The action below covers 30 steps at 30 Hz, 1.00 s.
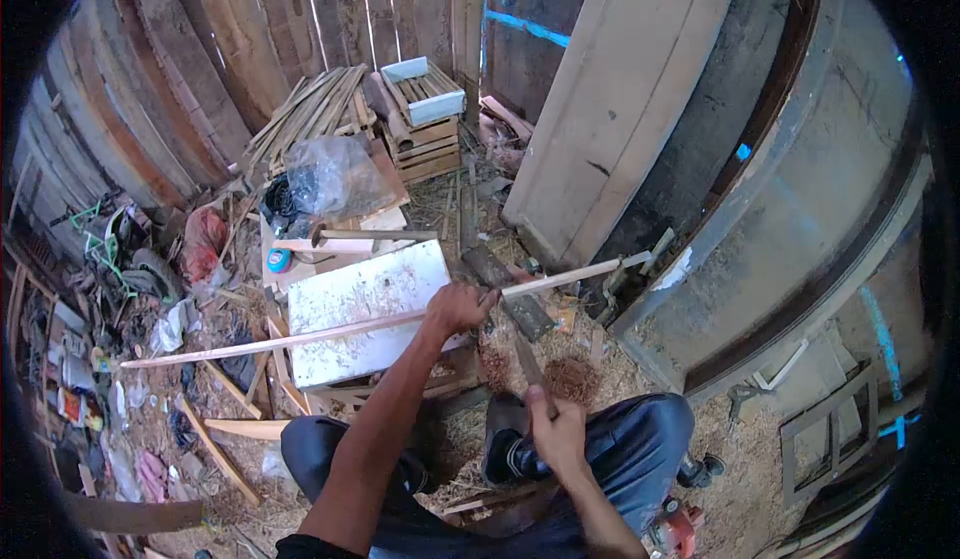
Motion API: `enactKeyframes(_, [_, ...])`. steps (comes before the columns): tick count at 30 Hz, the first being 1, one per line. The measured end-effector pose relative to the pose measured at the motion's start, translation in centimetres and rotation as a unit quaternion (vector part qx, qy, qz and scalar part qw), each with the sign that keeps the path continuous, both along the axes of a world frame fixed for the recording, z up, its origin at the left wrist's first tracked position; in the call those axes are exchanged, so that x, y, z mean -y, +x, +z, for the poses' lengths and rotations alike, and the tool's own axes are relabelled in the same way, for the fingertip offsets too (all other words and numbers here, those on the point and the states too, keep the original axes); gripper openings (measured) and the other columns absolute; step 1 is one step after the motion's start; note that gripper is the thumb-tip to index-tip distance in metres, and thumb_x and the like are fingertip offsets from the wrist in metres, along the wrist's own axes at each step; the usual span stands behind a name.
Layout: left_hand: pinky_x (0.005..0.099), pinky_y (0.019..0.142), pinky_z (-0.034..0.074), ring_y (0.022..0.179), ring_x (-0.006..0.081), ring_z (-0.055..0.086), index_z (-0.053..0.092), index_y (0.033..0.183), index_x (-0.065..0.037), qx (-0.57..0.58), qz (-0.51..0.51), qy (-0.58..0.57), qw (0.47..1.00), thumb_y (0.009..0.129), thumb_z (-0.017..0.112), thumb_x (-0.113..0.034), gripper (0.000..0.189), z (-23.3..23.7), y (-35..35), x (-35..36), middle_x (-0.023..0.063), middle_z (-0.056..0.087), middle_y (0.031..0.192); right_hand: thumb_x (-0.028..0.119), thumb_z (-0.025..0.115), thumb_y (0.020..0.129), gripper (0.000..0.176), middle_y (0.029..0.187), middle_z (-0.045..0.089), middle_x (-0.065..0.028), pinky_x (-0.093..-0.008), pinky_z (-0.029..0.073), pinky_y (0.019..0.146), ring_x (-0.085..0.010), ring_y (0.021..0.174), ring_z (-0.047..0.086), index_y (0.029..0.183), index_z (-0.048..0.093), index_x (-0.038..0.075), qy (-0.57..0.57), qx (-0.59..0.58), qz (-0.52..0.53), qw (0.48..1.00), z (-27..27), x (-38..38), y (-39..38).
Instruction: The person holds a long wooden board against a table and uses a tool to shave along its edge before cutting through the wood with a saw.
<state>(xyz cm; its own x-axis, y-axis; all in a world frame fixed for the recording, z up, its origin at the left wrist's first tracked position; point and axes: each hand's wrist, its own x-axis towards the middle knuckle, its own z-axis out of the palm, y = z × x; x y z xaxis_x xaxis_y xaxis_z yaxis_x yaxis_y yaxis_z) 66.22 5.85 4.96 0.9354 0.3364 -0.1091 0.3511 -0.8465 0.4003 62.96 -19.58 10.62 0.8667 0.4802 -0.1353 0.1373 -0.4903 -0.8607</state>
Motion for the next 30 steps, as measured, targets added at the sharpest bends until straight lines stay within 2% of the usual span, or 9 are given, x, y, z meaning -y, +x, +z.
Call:
enactKeyframes(3, [0.0465, 0.081, 0.047, 0.084, 0.0412, 0.060, 0.067, 0.084, -0.001, 0.005, -0.003, 0.028, 1.000, 0.089, 0.034, -0.050, 0.059, 0.3, -0.3, 0.5, 0.0267, 0.063, 0.083, 0.048, 0.051, 0.087, 0.056, 0.056, 0.055, -0.0237, -0.0419, 0.046, 0.058, -0.0370, 0.055, 0.058, 0.075, 0.064, -0.006, 0.012, 0.011, -0.015, 1.000, -1.0, -2.4, 1.7])
enactKeyframes(5, [0.0466, 0.079, 0.047, 0.083, 0.0413, 0.060, 0.067, 0.083, -0.001, 0.002, 0.004, 0.039, 0.999, 0.089, 0.034, -0.051, 0.060, 0.6, -0.3, 0.7, 0.0268, 0.063, 0.082, 0.040, 0.053, 0.089, 0.047, 0.050, 0.050, -0.0130, -0.0368, 0.041, 0.053, -0.0188, 0.050, 0.053, 0.076, 0.063, -0.004, 0.018, 0.046, 0.010, 0.999, -2.4, -4.8, 3.5])
enactKeyframes(12, [0.0476, 0.078, 0.047, 0.081, 0.0420, 0.060, 0.066, 0.076, 0.003, -0.003, 0.024, 0.024, 0.999, 0.089, 0.034, -0.053, 0.065, 0.2, 0.2, 0.0, 0.0272, 0.062, 0.078, 0.044, 0.052, 0.088, 0.052, 0.049, 0.047, -0.0137, -0.0370, 0.041, 0.052, -0.0182, 0.048, 0.051, 0.073, 0.061, -0.005, 0.051, 0.077, -0.015, 0.996, -0.4, 0.9, -1.3])
enactKeyframes(14, [0.0474, 0.079, 0.047, 0.081, 0.0421, 0.060, 0.066, 0.075, 0.003, 0.008, 0.020, 0.026, 0.999, 0.089, 0.033, -0.053, 0.066, -0.4, 0.1, -0.2, 0.0275, 0.062, 0.078, 0.046, 0.050, 0.088, 0.055, 0.067, 0.060, -0.0258, -0.0419, 0.048, 0.067, -0.0397, 0.070, 0.062, 0.079, 0.065, -0.006, 0.027, -0.016, -0.030, 0.999, -1.0, 2.6, -2.0])
enactKeyframes(15, [0.0473, 0.079, 0.047, 0.082, 0.0421, 0.060, 0.066, 0.075, 0.003, 0.025, 0.009, 0.033, 0.999, 0.089, 0.032, -0.052, 0.067, -0.9, -0.1, -0.1, 0.0278, 0.061, 0.078, 0.046, 0.050, 0.088, 0.055, 0.067, 0.060, -0.0258, -0.0419, 0.048, 0.067, -0.0397, 0.070, 0.062, 0.079, 0.065, -0.006, 0.025, -0.023, -0.032, 0.999, -1.2, 2.1, -2.0])
enactKeyframes(17, [0.0466, 0.081, 0.047, 0.083, 0.0411, 0.061, 0.066, 0.076, 0.004, 0.039, -0.005, 0.024, 0.999, 0.090, 0.033, -0.051, 0.065, -2.1, 0.1, -0.2, 0.0272, 0.062, 0.080, 0.047, 0.053, 0.087, 0.058, 0.050, 0.052, -0.0153, -0.0384, 0.043, 0.054, -0.0202, 0.050, 0.054, 0.067, 0.062, -0.007, -0.019, 0.016, -0.025, 0.999, -1.5, -1.9, 0.8])
enactKeyframes(19, [0.0460, 0.081, 0.047, 0.084, 0.0396, 0.061, 0.067, 0.080, 0.001, 0.031, -0.031, 0.084, 0.995, 0.090, 0.032, -0.051, 0.063, -2.5, -0.2, -0.3, 0.0262, 0.063, 0.083, 0.049, 0.053, 0.086, 0.059, 0.055, 0.058, -0.0172, -0.0415, 0.044, 0.057, -0.0240, 0.054, 0.058, 0.069, 0.062, -0.007, 0.017, 0.067, -0.046, 0.997, -2.7, -5.5, 3.2])
enactKeyframes(26, [0.0439, 0.073, 0.051, 0.078, 0.0340, 0.064, 0.067, 0.080, -0.004, -0.029, -0.071, 0.088, 0.993, 0.077, 0.057, -0.028, 0.026, 2.0, -1.0, 0.6, 0.0201, 0.065, 0.079, 0.045, 0.052, 0.089, 0.055, 0.058, 0.060, -0.0157, -0.0426, 0.042, 0.057, -0.0248, 0.055, 0.058, 0.078, 0.061, -0.008, 0.100, 0.036, -0.014, 0.994, -5.0, -5.8, 4.7])
enactKeyframes(30, [0.0426, 0.069, 0.052, 0.075, 0.0346, 0.065, 0.066, 0.081, -0.006, 0.000, -0.075, 0.122, 0.990, 0.074, 0.055, -0.015, 0.017, -1.4, -0.8, -0.4, 0.0196, 0.065, 0.078, 0.047, 0.049, 0.089, 0.058, 0.053, 0.055, -0.0126, -0.0395, 0.042, 0.056, -0.0224, 0.052, 0.054, 0.070, 0.060, -0.006, 0.054, -0.007, 0.007, 0.998, -2.4, -4.1, 3.1])
